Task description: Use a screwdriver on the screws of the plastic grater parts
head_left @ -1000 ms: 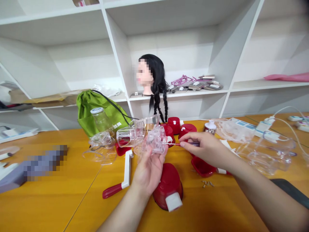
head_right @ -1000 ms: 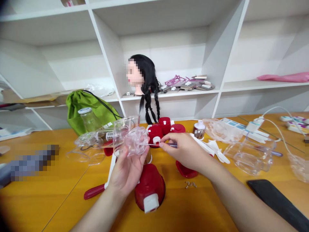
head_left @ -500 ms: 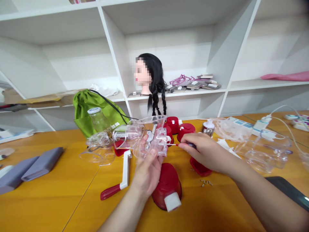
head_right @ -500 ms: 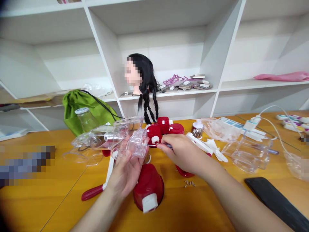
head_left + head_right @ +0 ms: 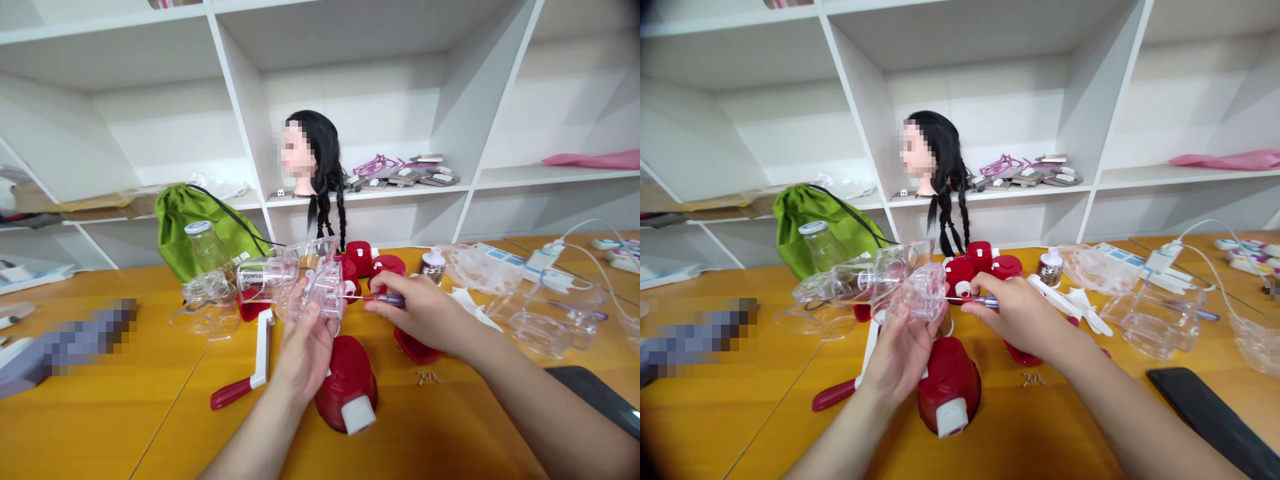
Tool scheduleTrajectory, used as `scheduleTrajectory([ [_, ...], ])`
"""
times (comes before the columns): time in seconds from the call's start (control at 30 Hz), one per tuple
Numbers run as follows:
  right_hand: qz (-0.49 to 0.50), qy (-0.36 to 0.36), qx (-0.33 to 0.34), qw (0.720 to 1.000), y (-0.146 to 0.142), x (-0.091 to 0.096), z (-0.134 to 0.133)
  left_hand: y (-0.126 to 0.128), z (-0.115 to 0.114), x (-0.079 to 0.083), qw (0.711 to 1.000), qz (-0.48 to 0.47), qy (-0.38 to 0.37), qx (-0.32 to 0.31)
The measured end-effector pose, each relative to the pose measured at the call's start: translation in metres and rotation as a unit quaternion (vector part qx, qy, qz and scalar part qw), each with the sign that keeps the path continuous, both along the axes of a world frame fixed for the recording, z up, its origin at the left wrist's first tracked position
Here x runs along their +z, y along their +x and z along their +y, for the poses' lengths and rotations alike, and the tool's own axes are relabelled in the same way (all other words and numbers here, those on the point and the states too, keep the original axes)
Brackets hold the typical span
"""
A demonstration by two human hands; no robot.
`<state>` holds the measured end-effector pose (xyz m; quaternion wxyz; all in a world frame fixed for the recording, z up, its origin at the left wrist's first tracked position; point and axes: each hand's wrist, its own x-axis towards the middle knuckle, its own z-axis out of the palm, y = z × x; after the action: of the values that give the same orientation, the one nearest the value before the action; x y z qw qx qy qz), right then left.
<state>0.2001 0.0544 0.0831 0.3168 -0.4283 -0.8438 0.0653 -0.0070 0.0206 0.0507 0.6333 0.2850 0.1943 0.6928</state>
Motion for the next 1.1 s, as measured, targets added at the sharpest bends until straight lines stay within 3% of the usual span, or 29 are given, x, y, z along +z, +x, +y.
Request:
scheduleTrajectory([
  [0.1,-0.006,-0.044,-0.021,0.999,-0.004,0.005,-0.005,0.001,0.0,-0.002,1.0,0.001,0.001,0.005],
  [0.23,-0.012,-0.053,0.03,0.998,0.0,0.011,-0.005,0.0,0.0,-0.003,1.0,0.008,0.001,0.009],
  [0.33,-0.002,-0.024,0.069,0.997,0.006,0.012,0.0,0.0,0.0,-0.004,1.0,0.008,0.001,0.011],
  [0.57,0.05,0.094,0.091,0.99,0.007,-0.001,0.011,-0.002,0.002,-0.002,1.0,0.009,-0.006,0.014],
  [0.63,0.07,0.078,0.085,0.991,0.005,-0.004,0.011,-0.002,0.003,-0.001,1.0,0.006,-0.005,0.005],
  [0.83,0.061,-0.065,0.024,0.996,-0.001,0.004,0.0,-0.001,0.002,0.0,1.0,0.017,-0.003,-0.009],
  [0.97,-0.005,-0.061,0.033,0.998,-0.001,0.011,-0.004,-0.001,0.002,-0.002,1.0,0.012,0.003,-0.003],
  [1.1,0.004,-0.021,0.06,0.998,0.002,0.008,0.001,-0.002,0.003,-0.001,1.0,0.004,-0.006,0.002],
])
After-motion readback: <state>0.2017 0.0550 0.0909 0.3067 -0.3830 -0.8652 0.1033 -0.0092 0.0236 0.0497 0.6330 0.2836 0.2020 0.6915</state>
